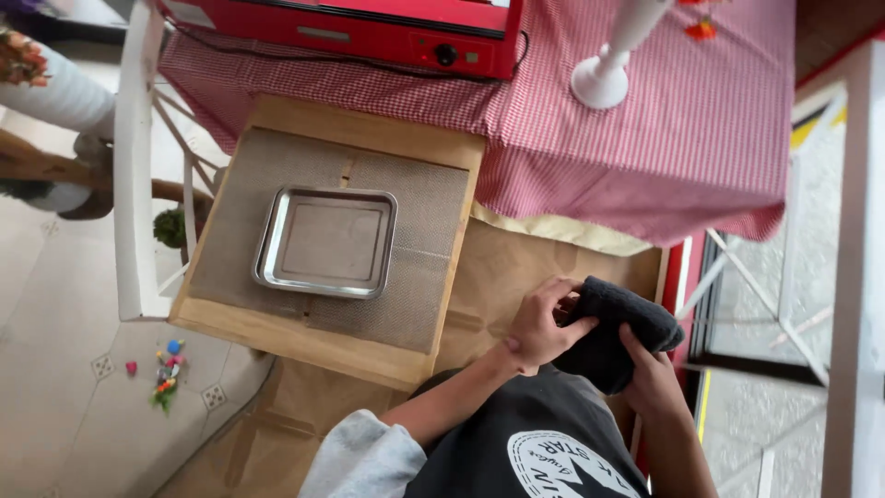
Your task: The recorder wipes down a food display case and organizes metal trays.
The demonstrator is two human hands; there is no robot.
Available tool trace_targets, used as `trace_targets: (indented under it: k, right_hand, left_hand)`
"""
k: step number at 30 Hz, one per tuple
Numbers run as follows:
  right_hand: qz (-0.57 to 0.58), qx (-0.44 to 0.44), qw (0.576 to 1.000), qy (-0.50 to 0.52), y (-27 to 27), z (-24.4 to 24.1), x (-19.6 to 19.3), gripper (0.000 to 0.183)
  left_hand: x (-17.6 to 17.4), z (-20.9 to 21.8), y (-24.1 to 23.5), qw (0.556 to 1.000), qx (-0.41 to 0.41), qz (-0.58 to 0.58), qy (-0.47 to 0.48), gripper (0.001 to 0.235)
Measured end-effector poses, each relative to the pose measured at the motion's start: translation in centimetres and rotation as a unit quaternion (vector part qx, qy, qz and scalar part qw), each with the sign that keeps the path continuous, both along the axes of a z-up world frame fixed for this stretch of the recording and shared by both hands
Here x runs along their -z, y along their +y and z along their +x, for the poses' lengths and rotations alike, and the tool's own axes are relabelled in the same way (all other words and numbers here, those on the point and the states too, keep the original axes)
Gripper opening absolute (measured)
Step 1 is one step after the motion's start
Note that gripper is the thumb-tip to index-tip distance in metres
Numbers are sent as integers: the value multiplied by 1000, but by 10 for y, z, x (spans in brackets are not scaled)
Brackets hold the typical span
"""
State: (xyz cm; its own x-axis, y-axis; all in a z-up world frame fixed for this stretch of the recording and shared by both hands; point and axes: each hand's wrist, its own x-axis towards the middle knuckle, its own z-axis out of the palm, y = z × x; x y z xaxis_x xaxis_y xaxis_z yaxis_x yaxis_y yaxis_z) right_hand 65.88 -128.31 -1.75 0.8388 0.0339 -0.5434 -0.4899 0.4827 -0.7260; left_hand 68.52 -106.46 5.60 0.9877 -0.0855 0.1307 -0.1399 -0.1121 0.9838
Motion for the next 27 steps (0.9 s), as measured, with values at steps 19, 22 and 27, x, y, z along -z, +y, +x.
trace_targets:
  k: [19,22,27]
  right_hand:
    - [-4,-282,959,28,-43,322,-8,37]
    - [11,-285,957,54,-30,342,0,40]
    - [-30,-225,970,84,1,371,1,38]
  left_hand:
    - [80,240,4,939,-335,-56,54,58]
    - [89,288,60,913,-388,-111,54,66]
    - [145,390,167,889,-450,-81,-16,63]
